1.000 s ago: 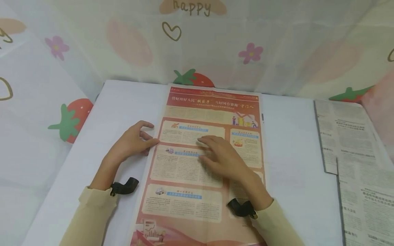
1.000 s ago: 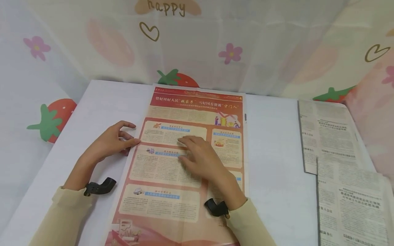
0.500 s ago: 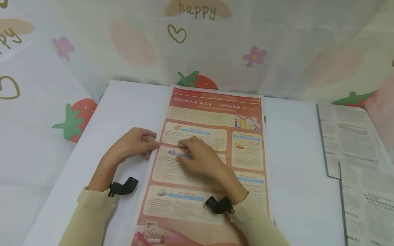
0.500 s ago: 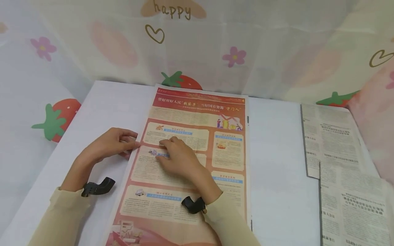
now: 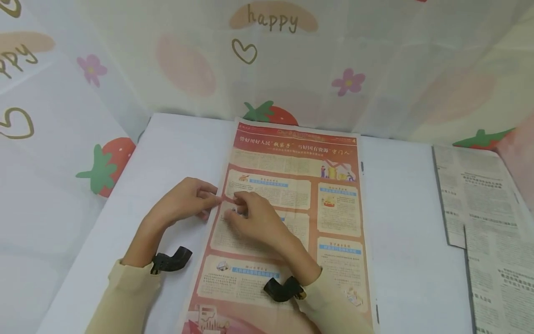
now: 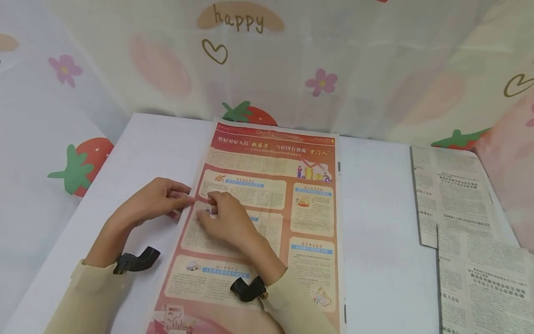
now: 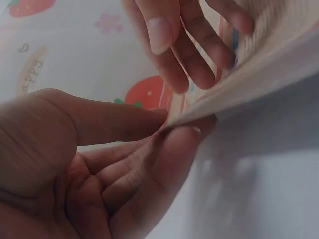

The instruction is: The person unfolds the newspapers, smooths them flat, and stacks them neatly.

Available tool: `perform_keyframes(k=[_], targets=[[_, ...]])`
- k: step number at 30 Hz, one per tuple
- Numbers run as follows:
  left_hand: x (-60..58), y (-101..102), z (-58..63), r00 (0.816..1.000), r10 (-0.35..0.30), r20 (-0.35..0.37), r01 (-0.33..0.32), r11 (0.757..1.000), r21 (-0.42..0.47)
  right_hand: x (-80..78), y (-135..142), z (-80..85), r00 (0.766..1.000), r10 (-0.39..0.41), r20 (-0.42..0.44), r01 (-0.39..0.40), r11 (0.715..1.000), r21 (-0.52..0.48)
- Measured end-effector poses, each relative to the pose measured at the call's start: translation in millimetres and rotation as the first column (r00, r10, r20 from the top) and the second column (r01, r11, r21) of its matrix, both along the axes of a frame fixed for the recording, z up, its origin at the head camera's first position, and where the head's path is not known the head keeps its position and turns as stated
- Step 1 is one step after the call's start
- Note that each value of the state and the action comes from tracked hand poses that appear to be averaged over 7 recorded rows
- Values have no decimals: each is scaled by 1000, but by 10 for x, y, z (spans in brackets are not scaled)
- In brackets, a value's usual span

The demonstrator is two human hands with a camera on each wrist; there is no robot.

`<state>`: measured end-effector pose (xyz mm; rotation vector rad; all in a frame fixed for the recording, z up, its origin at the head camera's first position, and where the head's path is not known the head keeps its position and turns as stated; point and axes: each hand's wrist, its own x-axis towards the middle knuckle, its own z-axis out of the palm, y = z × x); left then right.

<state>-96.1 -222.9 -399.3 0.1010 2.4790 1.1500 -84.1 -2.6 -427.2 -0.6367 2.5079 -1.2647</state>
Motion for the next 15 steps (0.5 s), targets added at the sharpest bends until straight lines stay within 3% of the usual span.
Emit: perform_keyframes(k=[8, 15], targets=[[-23, 38, 28, 999, -1, 41, -2, 997, 77, -42, -6, 7, 999, 35, 3, -35, 999, -36], [-62, 115, -141, 1000, -21, 10, 19, 991, 130, 1, -12, 28, 997, 64, -41, -67, 996, -66]])
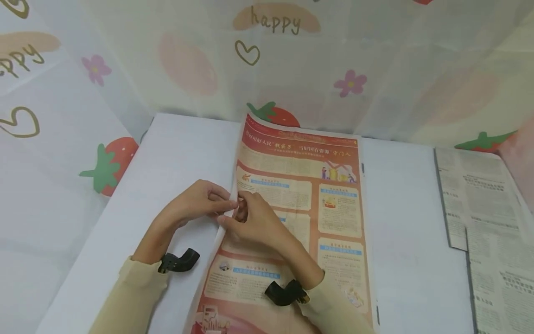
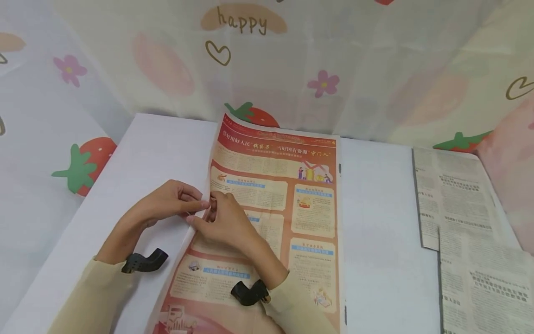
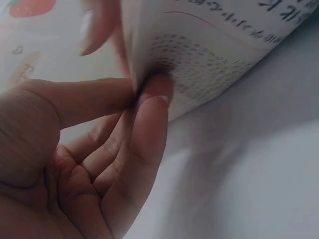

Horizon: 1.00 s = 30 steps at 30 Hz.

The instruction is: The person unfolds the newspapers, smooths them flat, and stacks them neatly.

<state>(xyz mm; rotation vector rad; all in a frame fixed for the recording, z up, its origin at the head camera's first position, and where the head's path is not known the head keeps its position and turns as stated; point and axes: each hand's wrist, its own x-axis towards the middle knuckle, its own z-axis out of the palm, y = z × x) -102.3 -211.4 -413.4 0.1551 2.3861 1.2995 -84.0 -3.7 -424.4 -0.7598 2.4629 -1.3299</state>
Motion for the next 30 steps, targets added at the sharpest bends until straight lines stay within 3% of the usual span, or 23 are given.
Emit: perform_keyframes(k=[5, 9, 16, 22, 30], targets=[[11, 95, -116, 1000, -1, -30, 1, 1000, -13, 69, 14, -22, 998, -56, 17, 55, 997, 55], [21, 139, -161, 1000, -13, -26, 13, 1000, -3, 76, 36, -55, 998, -49, 27, 47, 997, 66], [-13, 93, -142, 1000, 30, 10, -30, 999, 17, -13, 162, -113, 994, -34, 106, 39, 998, -49], [38, -43, -176, 997, 74, 22, -74, 997, 28, -30, 324, -191, 975, -137, 176, 155, 984, -89], [137, -146, -313, 988, 155, 25, -157, 976, 151, -86, 727, -195, 938, -247, 243, 283, 951, -126]])
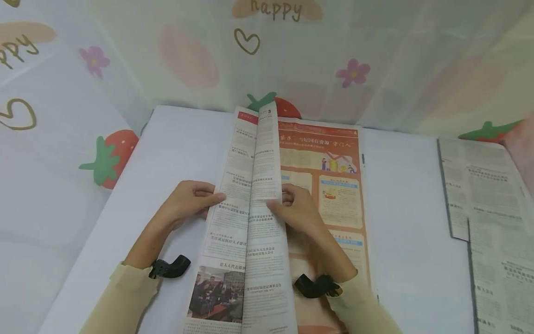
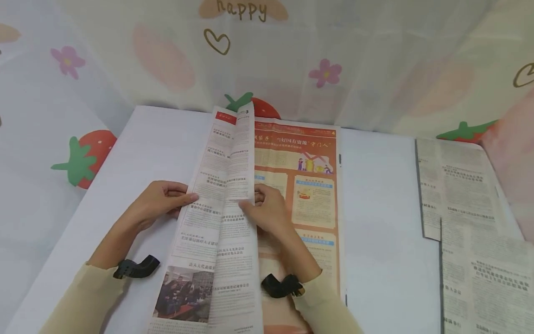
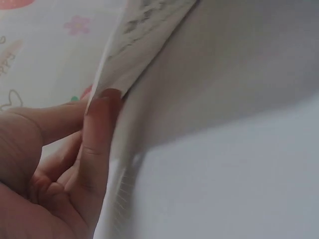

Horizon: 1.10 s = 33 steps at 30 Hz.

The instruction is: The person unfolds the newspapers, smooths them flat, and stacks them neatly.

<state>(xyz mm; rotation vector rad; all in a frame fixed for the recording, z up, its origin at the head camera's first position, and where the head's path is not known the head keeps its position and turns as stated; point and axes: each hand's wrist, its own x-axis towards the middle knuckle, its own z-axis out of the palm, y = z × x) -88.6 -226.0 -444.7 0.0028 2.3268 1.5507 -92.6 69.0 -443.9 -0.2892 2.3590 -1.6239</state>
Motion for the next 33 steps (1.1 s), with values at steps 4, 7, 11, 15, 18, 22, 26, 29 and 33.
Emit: perform_keyframes(k=[4, 7, 11, 15, 18, 22, 26, 29, 33], targets=[[19, -69, -47, 1000, 10, 3, -10, 999, 47, 17, 249, 11, 995, -78, 58, 78, 997, 3], [67, -179, -47, 999, 32, 12, -33, 998, 57, 40, 424, 7, 989, -112, 93, 112, 994, 4], [116, -317, -55, 997, 66, 28, -67, 995, 67, 89, 680, 11, 982, -146, 118, 146, 989, 6], [156, -448, -67, 994, 99, 54, -103, 992, 74, 150, 932, 29, 979, -167, 119, 166, 986, 20], [184, -538, -73, 991, 115, 66, -119, 991, 65, 190, 1096, 46, 973, -198, 116, 192, 980, 60], [203, -555, -86, 990, 126, 71, -129, 991, 39, 220, 1351, 109, 963, -246, 109, 229, 962, 151], [202, -559, -96, 989, 130, 69, -131, 991, 9, 250, 1572, 163, 958, -272, 93, 248, 945, 214], [194, -551, -98, 989, 131, 70, -130, 991, -10, 287, 1740, 203, 958, -278, 69, 252, 932, 260], [181, -522, -94, 991, 117, 68, -115, 993, -34, 334, 1963, 273, 960, -279, 26, 255, 909, 331]])
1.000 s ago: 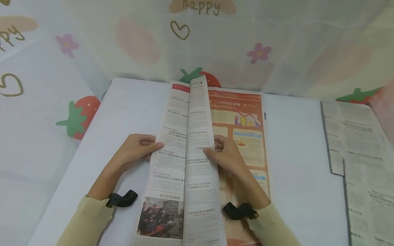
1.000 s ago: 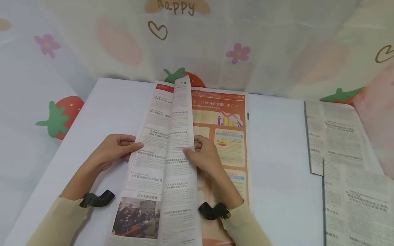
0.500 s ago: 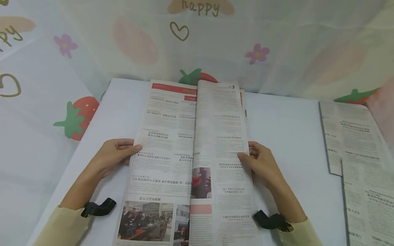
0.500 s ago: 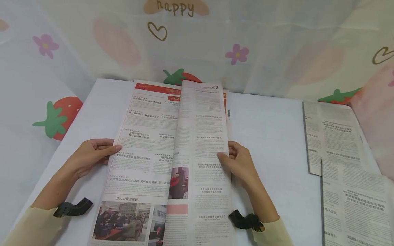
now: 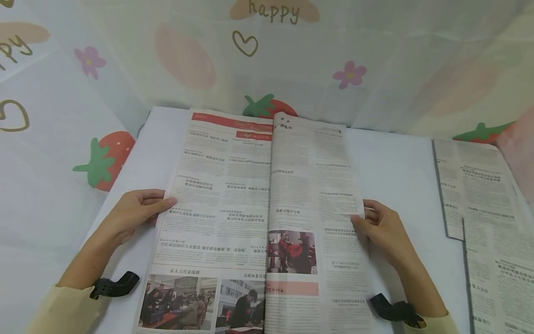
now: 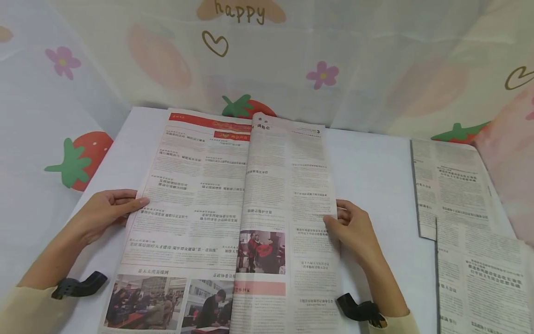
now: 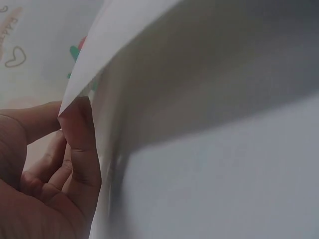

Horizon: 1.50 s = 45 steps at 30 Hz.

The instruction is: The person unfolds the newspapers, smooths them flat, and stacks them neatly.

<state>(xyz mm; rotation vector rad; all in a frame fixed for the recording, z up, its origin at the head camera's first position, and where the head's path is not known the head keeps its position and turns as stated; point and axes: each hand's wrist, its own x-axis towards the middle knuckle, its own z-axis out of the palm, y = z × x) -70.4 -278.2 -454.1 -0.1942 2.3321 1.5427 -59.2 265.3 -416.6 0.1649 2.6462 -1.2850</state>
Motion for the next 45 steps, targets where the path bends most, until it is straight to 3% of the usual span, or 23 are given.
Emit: perform_keyframes(k=[10, 17, 34, 45], targets=[[43, -178, 42, 1000, -11, -14, 10, 996, -84, 40, 330, 88, 998, -9, -60, 17, 991, 130], [38, -346, 82, 1000, -18, -5, 17, 992, -129, 70, 542, 82, 998, -42, -56, 53, 976, 213], [62, -674, 81, 999, 49, -23, -53, 972, -231, 201, 1047, -1, 995, -95, -25, 99, 959, 266], [42, -756, 86, 997, 50, -55, -64, 952, -299, 236, 1188, 41, 985, -140, -102, 167, 921, 353]])
